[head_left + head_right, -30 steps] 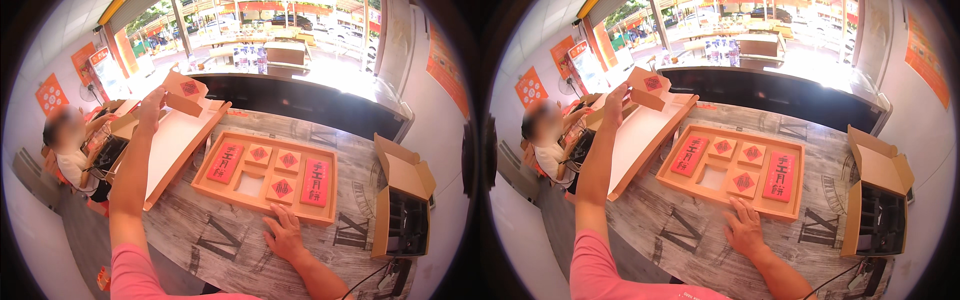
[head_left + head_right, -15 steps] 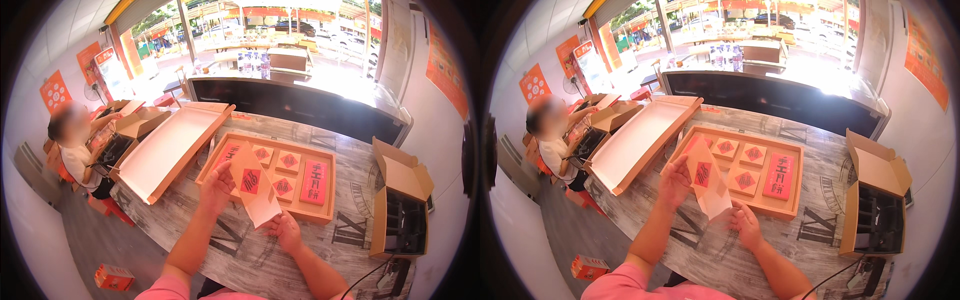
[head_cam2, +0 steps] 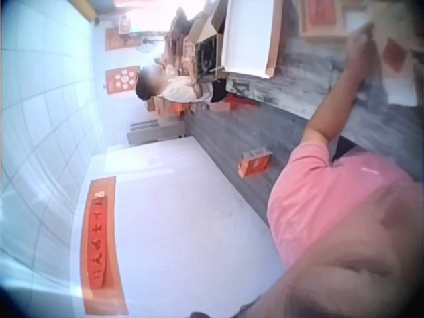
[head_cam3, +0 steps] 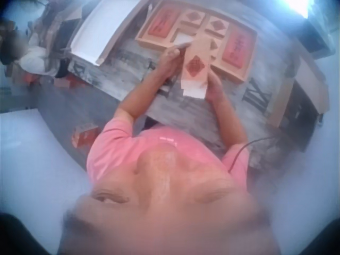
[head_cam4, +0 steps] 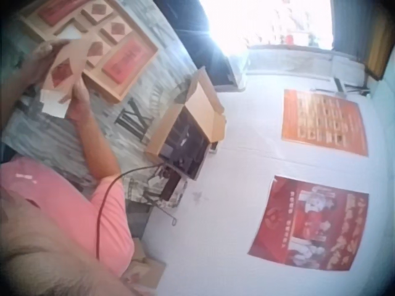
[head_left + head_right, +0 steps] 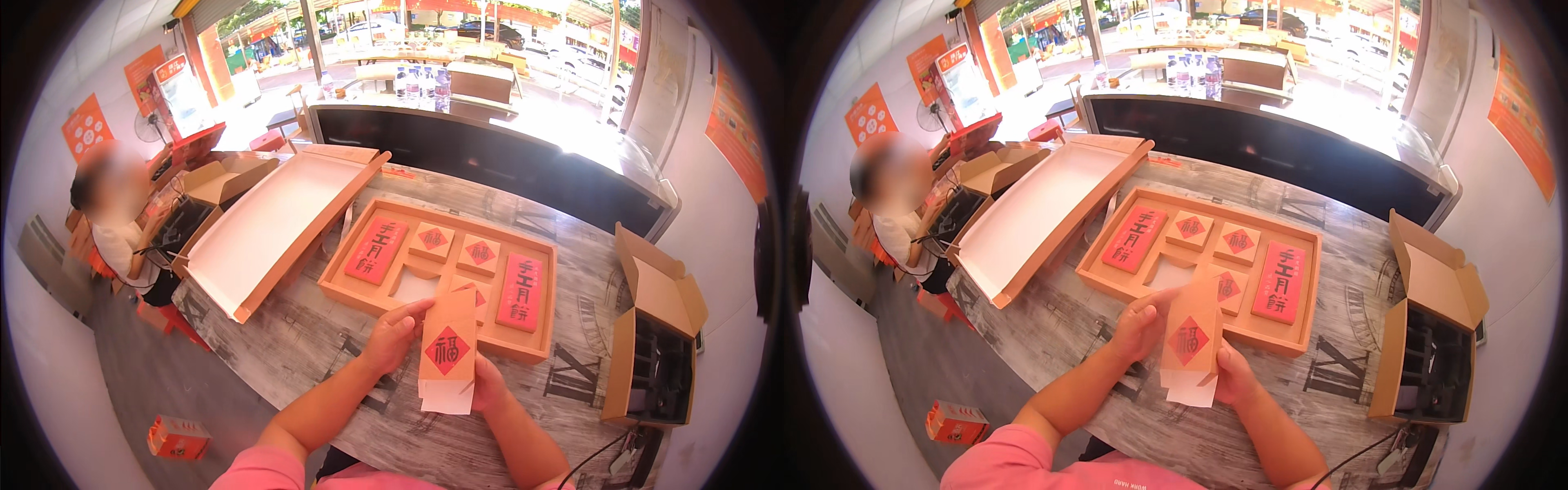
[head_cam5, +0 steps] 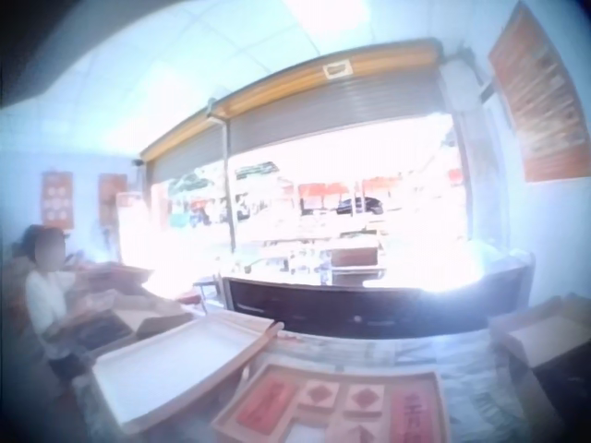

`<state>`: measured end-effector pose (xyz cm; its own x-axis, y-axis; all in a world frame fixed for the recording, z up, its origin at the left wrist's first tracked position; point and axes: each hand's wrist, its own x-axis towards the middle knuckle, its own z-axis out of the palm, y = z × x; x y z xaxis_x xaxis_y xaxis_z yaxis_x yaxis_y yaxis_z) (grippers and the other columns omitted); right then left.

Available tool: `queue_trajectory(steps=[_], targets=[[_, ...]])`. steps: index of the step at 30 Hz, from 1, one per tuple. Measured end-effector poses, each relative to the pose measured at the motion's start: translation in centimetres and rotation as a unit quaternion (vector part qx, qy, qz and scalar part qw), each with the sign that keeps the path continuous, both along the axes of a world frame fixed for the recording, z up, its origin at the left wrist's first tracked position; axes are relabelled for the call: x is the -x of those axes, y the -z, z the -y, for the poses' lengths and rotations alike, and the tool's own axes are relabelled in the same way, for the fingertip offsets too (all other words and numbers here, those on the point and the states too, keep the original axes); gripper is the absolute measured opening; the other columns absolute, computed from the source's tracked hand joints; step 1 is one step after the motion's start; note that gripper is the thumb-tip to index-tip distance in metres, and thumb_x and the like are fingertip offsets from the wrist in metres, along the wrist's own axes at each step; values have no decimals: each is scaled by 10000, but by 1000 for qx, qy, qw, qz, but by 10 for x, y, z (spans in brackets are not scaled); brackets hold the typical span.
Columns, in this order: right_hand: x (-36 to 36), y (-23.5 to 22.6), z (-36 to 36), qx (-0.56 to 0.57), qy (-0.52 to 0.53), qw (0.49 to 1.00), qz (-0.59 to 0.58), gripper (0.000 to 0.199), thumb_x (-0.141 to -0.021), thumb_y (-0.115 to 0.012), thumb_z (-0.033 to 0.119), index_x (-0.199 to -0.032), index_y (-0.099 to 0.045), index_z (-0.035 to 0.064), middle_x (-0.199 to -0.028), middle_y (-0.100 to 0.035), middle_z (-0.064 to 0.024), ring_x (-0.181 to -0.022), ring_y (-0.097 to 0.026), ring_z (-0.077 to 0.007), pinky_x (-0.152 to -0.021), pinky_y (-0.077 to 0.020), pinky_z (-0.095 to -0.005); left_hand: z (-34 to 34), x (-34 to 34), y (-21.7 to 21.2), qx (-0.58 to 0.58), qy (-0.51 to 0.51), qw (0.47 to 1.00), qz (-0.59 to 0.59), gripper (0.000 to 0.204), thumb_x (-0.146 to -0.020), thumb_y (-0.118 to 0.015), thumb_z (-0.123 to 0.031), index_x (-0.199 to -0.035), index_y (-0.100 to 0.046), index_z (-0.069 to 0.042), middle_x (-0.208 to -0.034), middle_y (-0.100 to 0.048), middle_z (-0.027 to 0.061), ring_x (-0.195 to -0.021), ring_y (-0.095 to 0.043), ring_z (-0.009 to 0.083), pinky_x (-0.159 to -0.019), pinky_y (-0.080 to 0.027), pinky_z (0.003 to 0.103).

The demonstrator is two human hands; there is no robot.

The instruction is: The person assembles small cardboard boxes by folding flaps and tucking them into place. They place the assembled boxes into a larger tray and then fold a larger cardboard box, tucking in the flaps to complete the assembly.

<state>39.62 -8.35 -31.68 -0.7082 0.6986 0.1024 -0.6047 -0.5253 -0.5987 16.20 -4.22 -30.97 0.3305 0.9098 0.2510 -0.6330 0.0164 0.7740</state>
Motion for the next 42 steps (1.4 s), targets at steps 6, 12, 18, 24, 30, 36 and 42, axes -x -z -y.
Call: queue_trajectory(steps=[6, 12, 18, 24, 30, 36, 42], targets=[[14, -17, 7, -31, 200, 979, 36, 1054, -896, -867, 516, -1636, -303, 19, -1533, -522, -133, -1384, -571, -254, -1129, -508, -421, 11, -5, -23, -66, -87, 993, -50, 968, -966, -752, -592, -1628, -390, 15, -1673, -404, 168, -1528, -422, 277, -1220, -389, 455], [30, -26, 21, -173, 380, 883, 213, 1274, -803, -893, 645, -1679, -217, 15, -1540, -505, -130, -1413, -540, -258, -1139, -486, -407, 16, 0, -48, -273, -36, 952, -136, 999, -910, -858, -502, -1637, -379, -12, -1661, -403, 169, -1535, -421, 281, -1204, -411, 496], [21, -13, 12, -315, 467, 786, 254, 1184, -863, -885, 572, -1668, -240, -8, -1515, -513, -132, -1304, -578, -218, -1056, -512, -368, 27, -8, -23, -175, -96, 962, -185, 695, -1063, -709, -204, -1646, -372, -34, -1569, -499, 167, -1359, -601, 249, -1090, -517, 395], [12, -8, 8, -275, 445, 808, 272, 779, -1081, -650, 340, -1664, -281, -21, -1594, -442, -142, -1359, -517, -220, -1149, -426, -391, 23, -6, -16, -110, -109, 967, -201, 628, -1077, -568, -37, -1660, -335, -30, -1481, -560, 148, -1295, -612, 174, -1043, -522, 319], [4, -5, 8, -377, 441, 737, 347, 639, -1103, -617, 315, -1589, -405, -41, -1576, -437, -130, -1390, -495, -218, -1152, -430, -378, 25, -11, -25, -93, -101, 967, -213, 608, -1084, -573, -52, -1650, -351, -30, -1371, -618, 123, -1255, -626, 151, -1008, -535, 303], [9, 1, 5, -334, 424, 799, 263, 616, -1103, -634, 341, -1567, -433, -10, -1562, -456, -125, -1313, -568, -201, -1113, -461, -370, 24, -15, -30, -94, -119, 973, -173, 545, -1079, -593, -70, -1592, -419, -17, -1380, -618, 103, -1209, -649, 142, -986, -556, 305], [8, 1, 7, -306, 393, 830, 251, 574, -1105, -629, 318, -1544, -438, 1, -1544, -489, -164, -1271, -592, -191, -1079, -474, -353, 23, -12, -24, -110, -105, 966, -211, 404, -1082, -591, -95, -1471, -510, -25, -1192, -656, 48, -1022, -661, 74, -847, -560, 243]])
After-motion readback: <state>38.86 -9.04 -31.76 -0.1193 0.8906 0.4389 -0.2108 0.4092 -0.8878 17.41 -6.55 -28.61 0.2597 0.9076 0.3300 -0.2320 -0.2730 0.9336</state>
